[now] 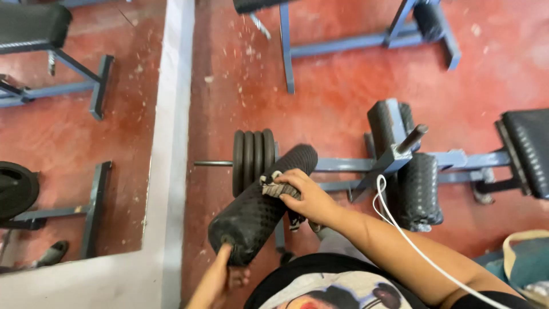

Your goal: Cleaning various parts of gym equipment using cloths.

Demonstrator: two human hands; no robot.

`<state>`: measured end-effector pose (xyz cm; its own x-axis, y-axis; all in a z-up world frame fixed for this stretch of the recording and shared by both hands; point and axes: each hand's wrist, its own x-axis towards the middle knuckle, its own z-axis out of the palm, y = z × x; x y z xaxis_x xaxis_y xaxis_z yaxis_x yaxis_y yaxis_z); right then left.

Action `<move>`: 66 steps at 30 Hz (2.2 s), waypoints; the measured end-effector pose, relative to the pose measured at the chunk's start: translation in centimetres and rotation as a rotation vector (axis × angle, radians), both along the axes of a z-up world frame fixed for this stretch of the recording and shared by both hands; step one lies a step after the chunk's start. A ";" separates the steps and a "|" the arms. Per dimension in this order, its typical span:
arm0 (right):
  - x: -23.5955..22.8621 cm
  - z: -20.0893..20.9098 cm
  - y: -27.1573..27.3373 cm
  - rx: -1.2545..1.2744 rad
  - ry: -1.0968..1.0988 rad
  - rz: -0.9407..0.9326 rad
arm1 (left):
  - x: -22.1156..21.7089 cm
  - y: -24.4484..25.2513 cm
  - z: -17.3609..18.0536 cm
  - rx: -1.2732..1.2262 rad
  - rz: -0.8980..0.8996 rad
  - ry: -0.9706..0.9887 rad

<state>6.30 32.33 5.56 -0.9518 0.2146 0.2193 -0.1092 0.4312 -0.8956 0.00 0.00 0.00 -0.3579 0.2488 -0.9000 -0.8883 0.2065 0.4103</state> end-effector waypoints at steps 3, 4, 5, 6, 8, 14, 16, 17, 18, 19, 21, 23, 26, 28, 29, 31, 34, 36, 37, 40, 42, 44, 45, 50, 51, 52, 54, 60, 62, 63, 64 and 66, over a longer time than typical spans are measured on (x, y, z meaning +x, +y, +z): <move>-0.4 5.1 0.1 0.068 0.069 0.070 | -1.8 5.7 11.3 -0.274 -0.382 0.489; -0.7 4.0 0.5 0.078 0.078 0.073 | -2.8 7.2 12.3 -0.267 -0.376 0.499; -1.3 2.9 0.9 0.127 0.080 -0.013 | -3.9 8.7 13.4 -0.415 -0.699 0.637; -1.9 1.8 1.4 0.175 0.085 -0.100 | -5.0 10.2 14.5 -0.568 -1.024 0.768; -2.2 1.0 2.3 0.141 0.040 -0.247 | -6.0 14.0 16.4 -0.569 -1.122 0.837; -0.8 3.8 4.8 -0.143 -0.003 -0.583 | -6.9 21.8 23.0 -0.551 -1.295 0.880; -0.5 6.5 5.4 -0.174 0.004 -0.593 | -7.0 23.2 25.7 -0.552 -1.374 0.876; -0.9 7.8 6.5 -0.171 0.036 -0.596 | -7.3 24.4 27.5 -0.573 -1.365 0.877; -1.3 9.2 7.7 -0.168 0.067 -0.599 | -7.6 25.6 29.2 -0.594 -1.356 0.879; -1.7 9.8 9.0 -0.169 0.068 -0.597 | -8.4 26.8 29.3 -0.596 -1.354 0.879; -2.5 11.1 11.2 -0.179 0.036 -0.580 | -9.7 28.9 29.4 -0.601 -1.328 0.939; -3.3 10.7 12.4 -0.198 0.028 -0.587 | -10.3 30.5 29.1 -0.632 -1.328 0.935; -4.3 9.5 13.6 -0.232 0.010 -0.596 | -10.6 32.0 28.4 -0.680 -1.338 0.926; -4.4 8.2 13.3 -0.247 0.000 -0.601 | -10.0 32.2 29.1 -0.698 -1.350 0.922; -4.6 7.8 13.7 -0.258 -0.012 -0.610 | -9.8 32.7 30.3 -0.704 -1.420 0.920; -5.4 6.9 14.6 -0.263 -0.009 -0.632 | -10.2 33.9 31.1 -0.707 -1.496 0.940; -5.0 5.2 14.1 -0.388 -0.072 -0.694 | -10.6 34.7 29.4 -0.687 -1.578 0.937; -6.1 5.9 14.8 -0.424 -0.020 -0.734 | -11.2 35.8 29.6 -0.693 -1.550 1.016; -6.3 6.0 15.0 -0.429 0.001 -0.765 | -12.0 36.2 28.1 -0.690 -1.577 1.045; -6.3 5.1 14.8 -0.509 -0.028 -0.850 | -12.2 36.7 25.7 -0.494 -1.472 1.584; -6.7 2.7 15.2 -0.270 0.149 -0.845 | -10.7 37.0 26.1 0.098 -1.102 2.530; -6.3 6.5 14.2 -0.542 0.160 -0.798 | -11.0 37.3 24.8 0.171 -1.240 2.356; -6.4 8.4 13.6 -0.821 0.180 -0.715 | -11.3 37.4 24.2 0.203 -1.369 2.175; -4.8 7.2 12.7 -0.319 0.076 -1.016 | -12.5 39.0 21.9 0.318 -1.219 2.246; -4.3 7.8 12.2 -0.351 0.103 -1.061 | -12.6 39.3 21.4 0.328 -1.205 2.228; -3.8 9.0 12.4 -0.344 0.106 -1.074 | -12.6 39.5 22.0 0.347 -1.205 2.230; -2.6 11.0 12.2 0.120 0.200 -0.930 | -12.4 39.5 22.9 0.405 -1.158 2.096; -2.1 11.9 14.2 0.327 -0.007 -0.854 | -12.7 42.3 19.9 0.205 -1.292 2.205; -2.1 13.1 12.6 0.458 -0.109 -0.913 | -12.1 42.6 20.2 0.236 -1.289 2.198; -2.1 13.7 11.8 0.588 -0.212 -0.956 | -11.8 42.7 20.3 0.254 -1.279 2.188; -1.7 14.4 11.3 0.587 -0.213 -0.964 | -11.6 42.7 20.5 0.262 -1.283 2.190; -0.9 16.1 10.4 0.603 -0.182 -0.885 | -11.5 42.8 21.0 0.302 -1.357 2.057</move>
<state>5.39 42.77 21.67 -0.5418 0.7449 0.3894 0.5698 0.6661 -0.4813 -11.48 42.84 20.97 0.0520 0.9611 0.2713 0.9446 -0.1355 0.2990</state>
